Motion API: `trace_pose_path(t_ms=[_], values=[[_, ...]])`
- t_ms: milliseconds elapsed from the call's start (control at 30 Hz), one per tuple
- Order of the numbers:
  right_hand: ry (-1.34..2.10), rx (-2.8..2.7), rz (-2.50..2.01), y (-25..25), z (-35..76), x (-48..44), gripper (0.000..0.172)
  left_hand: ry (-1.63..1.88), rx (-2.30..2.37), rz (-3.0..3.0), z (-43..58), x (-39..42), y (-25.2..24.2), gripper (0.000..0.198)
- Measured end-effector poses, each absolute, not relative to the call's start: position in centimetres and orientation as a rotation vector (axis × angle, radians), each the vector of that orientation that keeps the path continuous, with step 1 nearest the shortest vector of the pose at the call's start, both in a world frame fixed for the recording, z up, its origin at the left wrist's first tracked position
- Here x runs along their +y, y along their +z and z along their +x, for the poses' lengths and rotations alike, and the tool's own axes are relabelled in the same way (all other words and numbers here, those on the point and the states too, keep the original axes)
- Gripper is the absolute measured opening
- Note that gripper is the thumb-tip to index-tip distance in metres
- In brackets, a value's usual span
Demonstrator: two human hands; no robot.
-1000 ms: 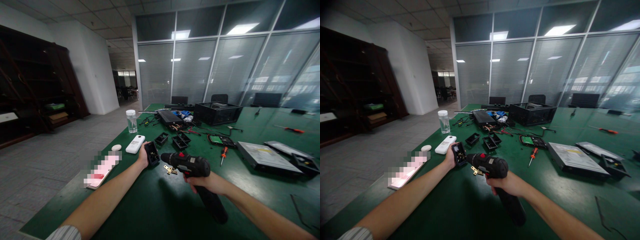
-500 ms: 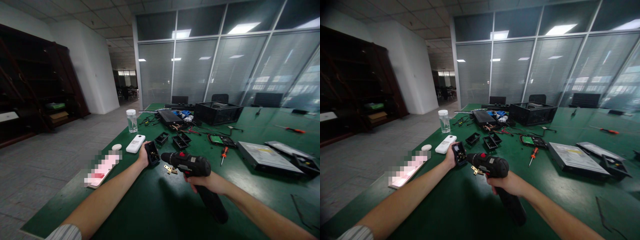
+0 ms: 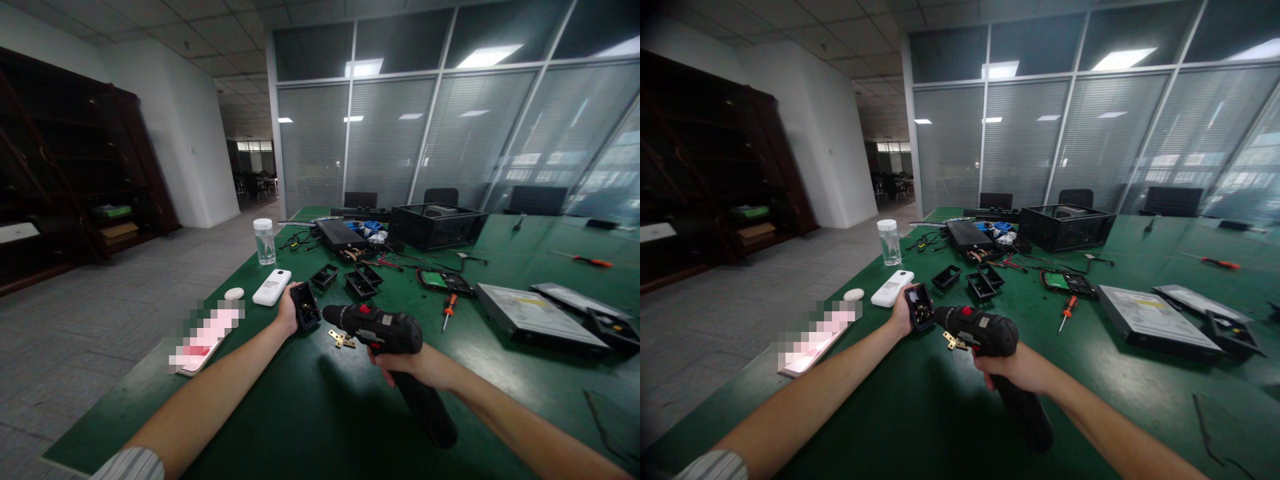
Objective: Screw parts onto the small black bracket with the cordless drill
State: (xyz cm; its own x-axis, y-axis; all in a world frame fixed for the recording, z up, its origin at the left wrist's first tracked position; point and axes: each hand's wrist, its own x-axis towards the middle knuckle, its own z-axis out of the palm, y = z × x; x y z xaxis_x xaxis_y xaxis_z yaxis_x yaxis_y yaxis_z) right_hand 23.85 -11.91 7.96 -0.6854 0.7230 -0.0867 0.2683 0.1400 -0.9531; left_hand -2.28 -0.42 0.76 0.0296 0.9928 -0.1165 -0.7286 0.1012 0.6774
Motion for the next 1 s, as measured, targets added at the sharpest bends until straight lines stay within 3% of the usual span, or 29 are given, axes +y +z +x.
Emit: trace_pose_path(t_ms=[1000], values=[[1.559, -2.027, -0.997, 7.97, 23.81, -11.94, 0.025, 1.412, 0.685, 0.492, -2.10, -0.76, 1.30, 0.024]])
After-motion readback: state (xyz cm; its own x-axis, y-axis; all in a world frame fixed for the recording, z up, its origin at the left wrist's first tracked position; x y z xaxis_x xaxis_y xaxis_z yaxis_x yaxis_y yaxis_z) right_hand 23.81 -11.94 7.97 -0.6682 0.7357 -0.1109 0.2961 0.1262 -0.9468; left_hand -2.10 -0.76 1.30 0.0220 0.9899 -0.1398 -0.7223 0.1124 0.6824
